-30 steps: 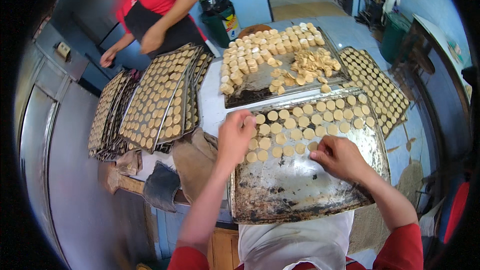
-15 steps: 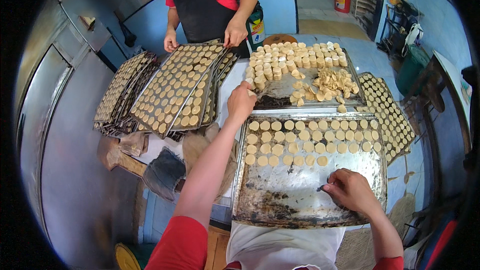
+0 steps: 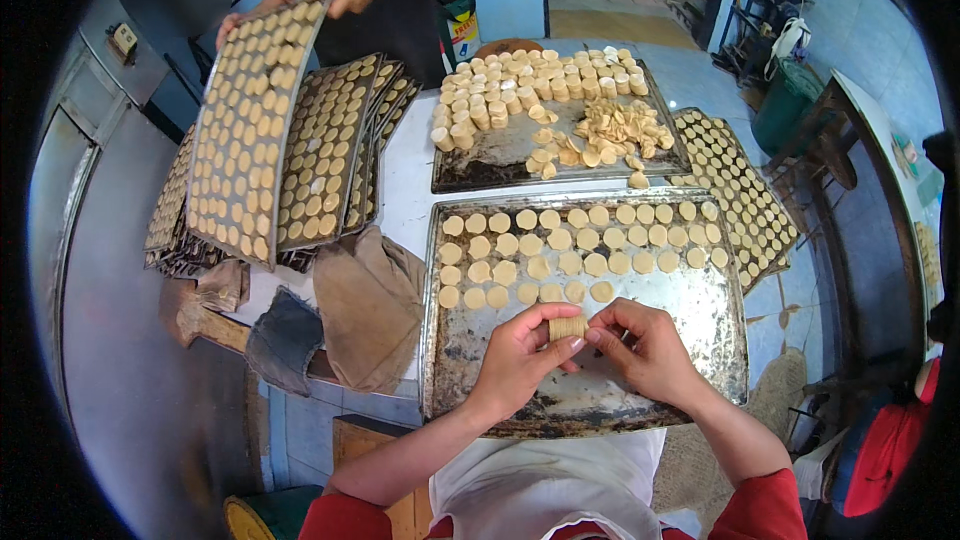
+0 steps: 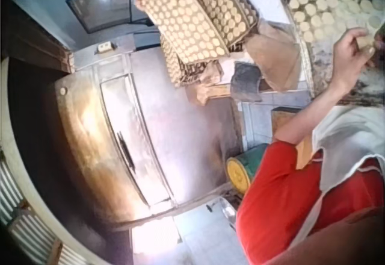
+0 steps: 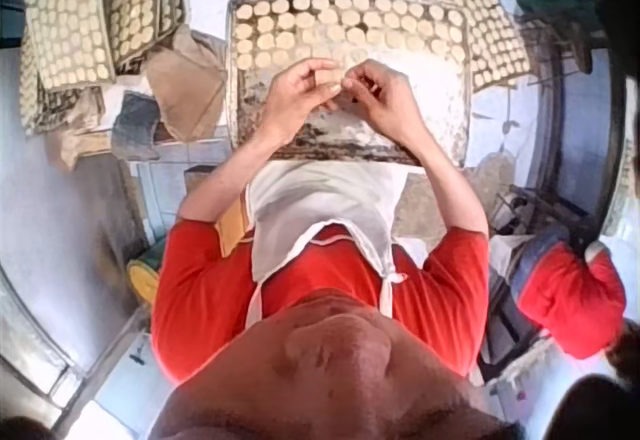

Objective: The person assembles small round biscuits by hand, placing one on top of another to form stacked pairs on a metal tray. A coworker in the background also handles trays of biscuits. The person continues stacking biscuits one at a time across the tray surface.

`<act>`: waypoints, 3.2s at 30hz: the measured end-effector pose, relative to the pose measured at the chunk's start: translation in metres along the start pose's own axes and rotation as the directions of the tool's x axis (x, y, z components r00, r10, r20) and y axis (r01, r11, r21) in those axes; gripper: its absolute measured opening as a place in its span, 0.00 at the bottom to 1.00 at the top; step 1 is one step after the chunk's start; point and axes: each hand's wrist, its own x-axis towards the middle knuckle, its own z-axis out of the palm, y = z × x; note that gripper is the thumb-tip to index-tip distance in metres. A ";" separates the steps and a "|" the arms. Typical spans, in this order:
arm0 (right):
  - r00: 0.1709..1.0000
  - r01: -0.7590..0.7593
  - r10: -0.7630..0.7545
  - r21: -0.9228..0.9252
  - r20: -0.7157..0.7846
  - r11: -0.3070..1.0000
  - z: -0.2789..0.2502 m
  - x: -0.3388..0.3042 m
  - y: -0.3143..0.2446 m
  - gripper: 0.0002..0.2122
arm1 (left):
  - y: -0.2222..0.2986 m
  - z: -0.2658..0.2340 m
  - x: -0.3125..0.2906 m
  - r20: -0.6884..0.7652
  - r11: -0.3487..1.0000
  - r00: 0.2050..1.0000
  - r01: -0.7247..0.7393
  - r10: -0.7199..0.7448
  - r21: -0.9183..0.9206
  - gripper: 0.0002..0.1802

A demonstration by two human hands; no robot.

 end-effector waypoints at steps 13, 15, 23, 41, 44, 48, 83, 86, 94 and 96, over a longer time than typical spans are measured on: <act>0.961 0.101 -0.199 -0.425 -0.193 0.899 -0.030 0.024 0.052 0.09 | -0.009 0.011 0.008 -0.059 0.981 0.998 0.023 -0.035 -0.191 0.18; 0.968 0.100 -0.197 -0.482 -0.156 0.871 -0.037 0.021 0.056 0.10 | -0.010 0.016 0.011 -0.058 0.982 0.997 0.041 -0.053 -0.187 0.19; 0.997 0.033 -0.041 -0.123 -0.061 0.992 -0.042 0.003 0.033 0.11 | -0.027 0.034 0.028 0.009 0.986 0.997 0.083 -0.083 -0.146 0.21; 0.939 -0.088 -0.138 -0.606 -0.316 0.790 -0.082 -0.013 0.085 0.13 | -0.024 0.072 0.047 0.031 0.978 0.988 0.153 -0.150 -0.145 0.22; 0.996 -0.029 0.022 -0.085 -0.088 0.996 -0.075 -0.021 0.053 0.13 | -0.024 0.074 0.052 0.065 0.981 0.985 0.164 -0.158 -0.102 0.22; 0.962 0.122 -0.161 -0.183 -0.221 0.976 -0.089 -0.023 0.066 0.12 | -0.027 0.084 0.058 0.093 0.978 0.983 0.168 -0.158 -0.122 0.22; 0.955 -0.059 0.045 -0.039 -0.293 0.998 -0.070 -0.076 0.025 0.12 | -0.018 0.090 0.041 0.304 0.986 0.943 0.156 -0.133 -0.054 0.24; 0.932 -0.096 0.160 0.204 -0.325 0.974 -0.050 -0.074 0.050 0.11 | -0.017 0.078 0.025 0.260 0.987 0.962 0.120 -0.089 -0.108 0.23; 0.993 -0.028 0.058 0.274 -0.102 0.961 0.005 -0.059 0.008 0.10 | -0.013 0.024 -0.024 0.126 0.984 0.990 0.088 -0.068 -0.157 0.22; 0.993 -0.054 0.070 0.152 -0.099 0.987 0.007 -0.052 -0.003 0.10 | -0.010 0.014 -0.039 0.016 0.984 0.999 0.031 -0.028 -0.173 0.19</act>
